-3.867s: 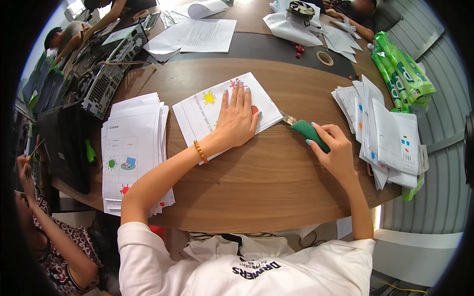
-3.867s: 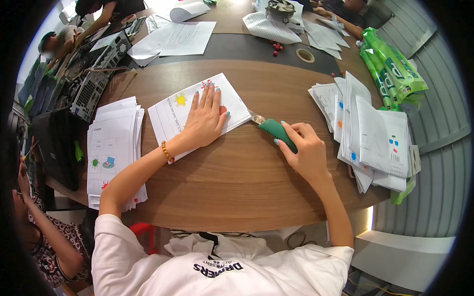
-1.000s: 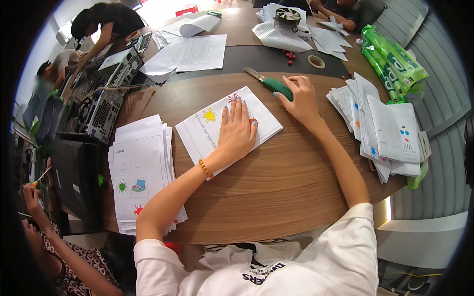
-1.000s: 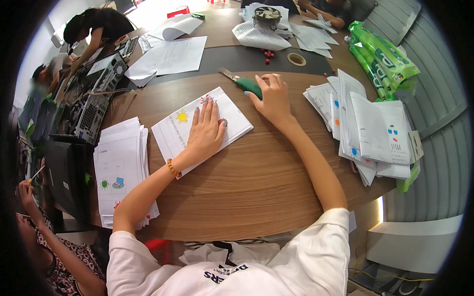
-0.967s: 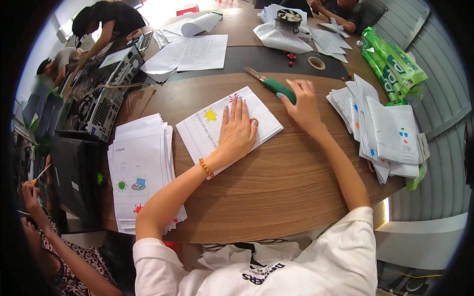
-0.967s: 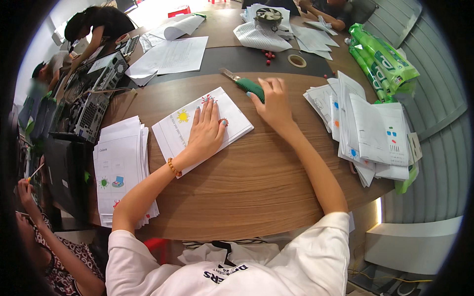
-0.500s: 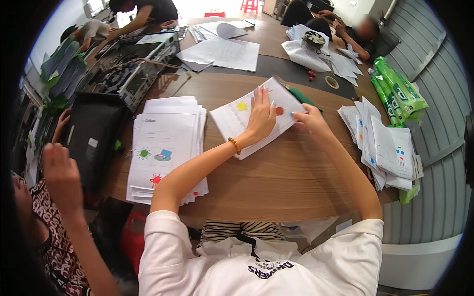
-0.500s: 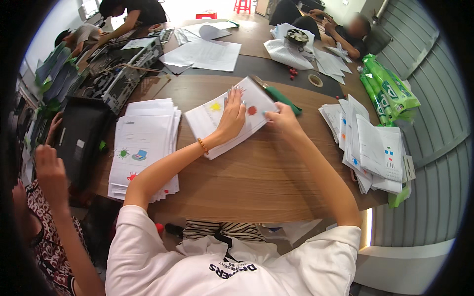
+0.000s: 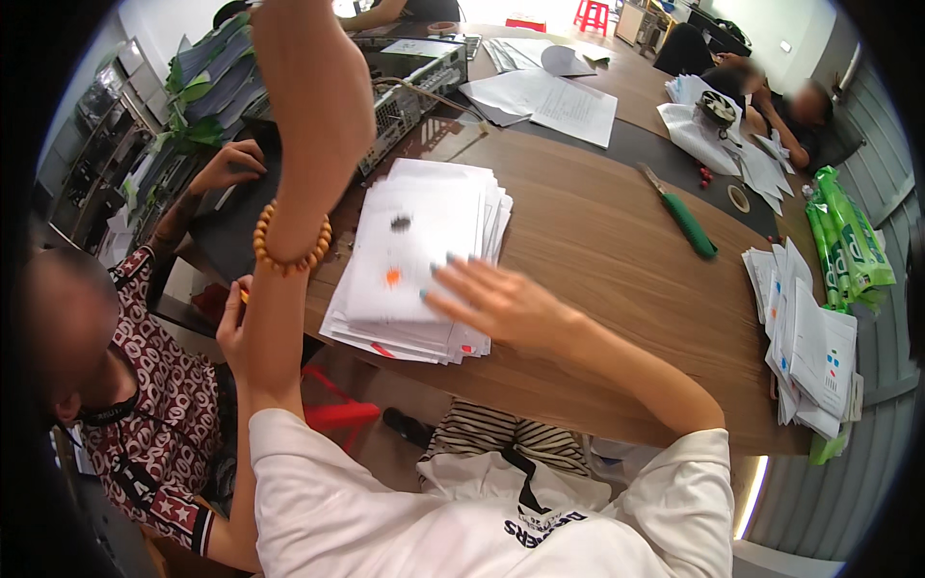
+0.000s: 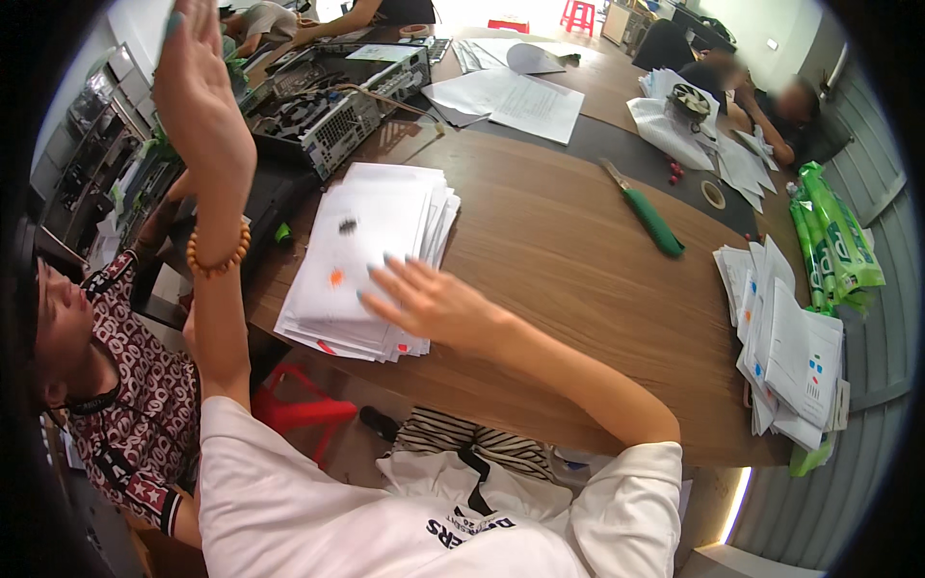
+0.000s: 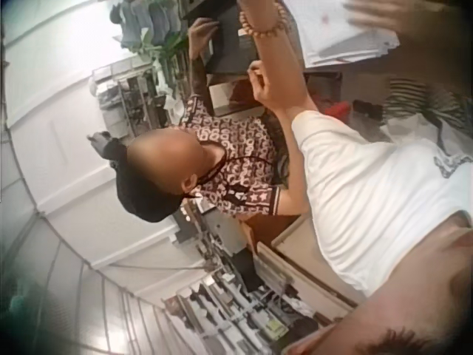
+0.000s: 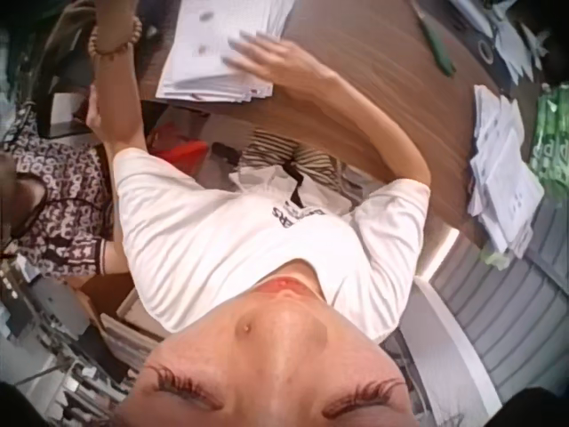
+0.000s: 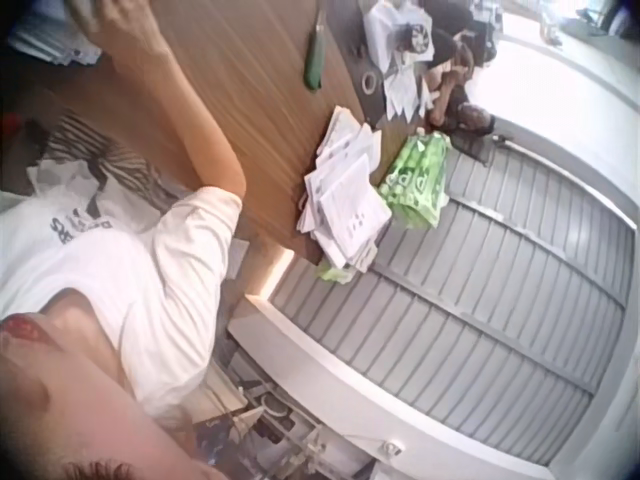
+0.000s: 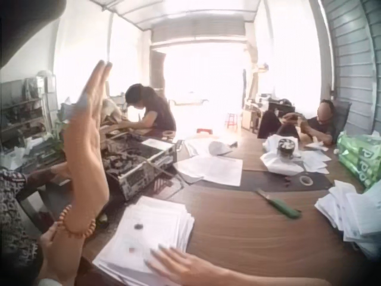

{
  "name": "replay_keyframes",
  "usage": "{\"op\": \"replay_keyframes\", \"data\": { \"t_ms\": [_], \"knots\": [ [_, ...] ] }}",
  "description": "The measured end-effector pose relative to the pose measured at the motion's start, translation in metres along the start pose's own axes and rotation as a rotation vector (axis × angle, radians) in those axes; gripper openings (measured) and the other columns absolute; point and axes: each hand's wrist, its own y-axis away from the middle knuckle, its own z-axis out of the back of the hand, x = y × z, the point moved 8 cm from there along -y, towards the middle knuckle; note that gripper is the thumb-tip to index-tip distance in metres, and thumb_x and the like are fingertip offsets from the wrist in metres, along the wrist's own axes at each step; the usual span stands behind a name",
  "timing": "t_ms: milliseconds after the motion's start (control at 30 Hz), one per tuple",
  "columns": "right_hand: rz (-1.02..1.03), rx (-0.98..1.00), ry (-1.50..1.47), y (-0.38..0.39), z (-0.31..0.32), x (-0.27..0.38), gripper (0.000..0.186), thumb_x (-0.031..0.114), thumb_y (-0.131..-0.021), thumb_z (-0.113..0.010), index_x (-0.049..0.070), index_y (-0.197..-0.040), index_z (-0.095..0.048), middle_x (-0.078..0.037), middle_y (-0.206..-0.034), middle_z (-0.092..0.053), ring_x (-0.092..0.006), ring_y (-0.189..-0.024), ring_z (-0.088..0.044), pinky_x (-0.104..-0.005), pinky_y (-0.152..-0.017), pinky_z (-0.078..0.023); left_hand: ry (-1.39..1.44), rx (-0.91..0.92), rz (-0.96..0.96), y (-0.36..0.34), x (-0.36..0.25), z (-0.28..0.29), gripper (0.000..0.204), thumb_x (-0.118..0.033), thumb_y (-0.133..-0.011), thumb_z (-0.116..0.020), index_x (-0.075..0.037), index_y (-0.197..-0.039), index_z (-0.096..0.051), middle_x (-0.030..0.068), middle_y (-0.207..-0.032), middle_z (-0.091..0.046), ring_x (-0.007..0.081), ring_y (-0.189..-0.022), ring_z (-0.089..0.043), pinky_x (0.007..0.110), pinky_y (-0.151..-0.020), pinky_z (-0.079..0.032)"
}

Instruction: The person folds printed sheets of paper, cuts through the folds using a utility knife, and separates the cut pages into stacks.

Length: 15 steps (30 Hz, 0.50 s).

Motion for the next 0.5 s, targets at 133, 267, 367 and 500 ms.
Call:
{"op": "replay_keyframes", "data": {
  "t_ms": [133,267,367,500],
  "knots": [
    [-0.005,0.113,-0.197,0.000,-0.015,0.014,0.041,0.026,-0.088,-0.050,0.002,-0.121,-0.046,-0.022,-0.121,-0.049,-0.0366,-0.109,-0.050,-0.0418,-0.092,-0.041,-0.457,0.123,-0.316,0.037,-0.035,-0.022,0.051,0.013,-0.071,-0.045,0.000,-0.120,-0.041,0.0252,-0.123,-0.043,0.0415,-0.102,-0.046,0.044,-0.087,-0.038],
    [-0.183,0.227,-0.509,0.020,0.005,-0.007,0.051,0.031,-0.091,-0.047,0.003,-0.132,-0.036,-0.025,-0.134,-0.036,-0.0386,-0.125,-0.035,-0.0459,-0.104,-0.030,0.028,0.349,-0.017,0.044,-0.029,-0.097,0.052,0.014,-0.076,-0.040,0.001,-0.126,-0.037,0.0204,-0.133,-0.039,0.0366,-0.117,-0.042,0.041,-0.095,-0.035],
    [-0.367,0.020,-0.486,0.041,0.059,-0.044,0.053,0.026,-0.088,-0.052,0.002,-0.132,-0.036,-0.023,-0.135,-0.036,-0.0356,-0.125,-0.036,-0.0445,-0.106,-0.028,0.374,0.477,0.416,0.072,0.018,-0.113,0.039,-0.012,-0.095,-0.030,-0.002,-0.129,-0.043,0.0120,-0.143,-0.032,0.0254,-0.127,-0.037,0.037,-0.107,-0.025],
    [-1.074,-0.095,-0.037,0.214,0.176,-0.127,0.049,0.016,-0.079,-0.061,-0.004,-0.121,-0.046,-0.023,-0.123,-0.049,-0.0356,-0.113,-0.048,-0.0409,-0.098,-0.036,0.446,0.651,0.573,0.108,0.026,-0.147,0.049,-0.035,-0.098,-0.025,-0.006,-0.137,-0.035,0.0114,-0.136,-0.043,0.0222,-0.128,-0.037,0.037,-0.106,-0.026]
  ]
}}
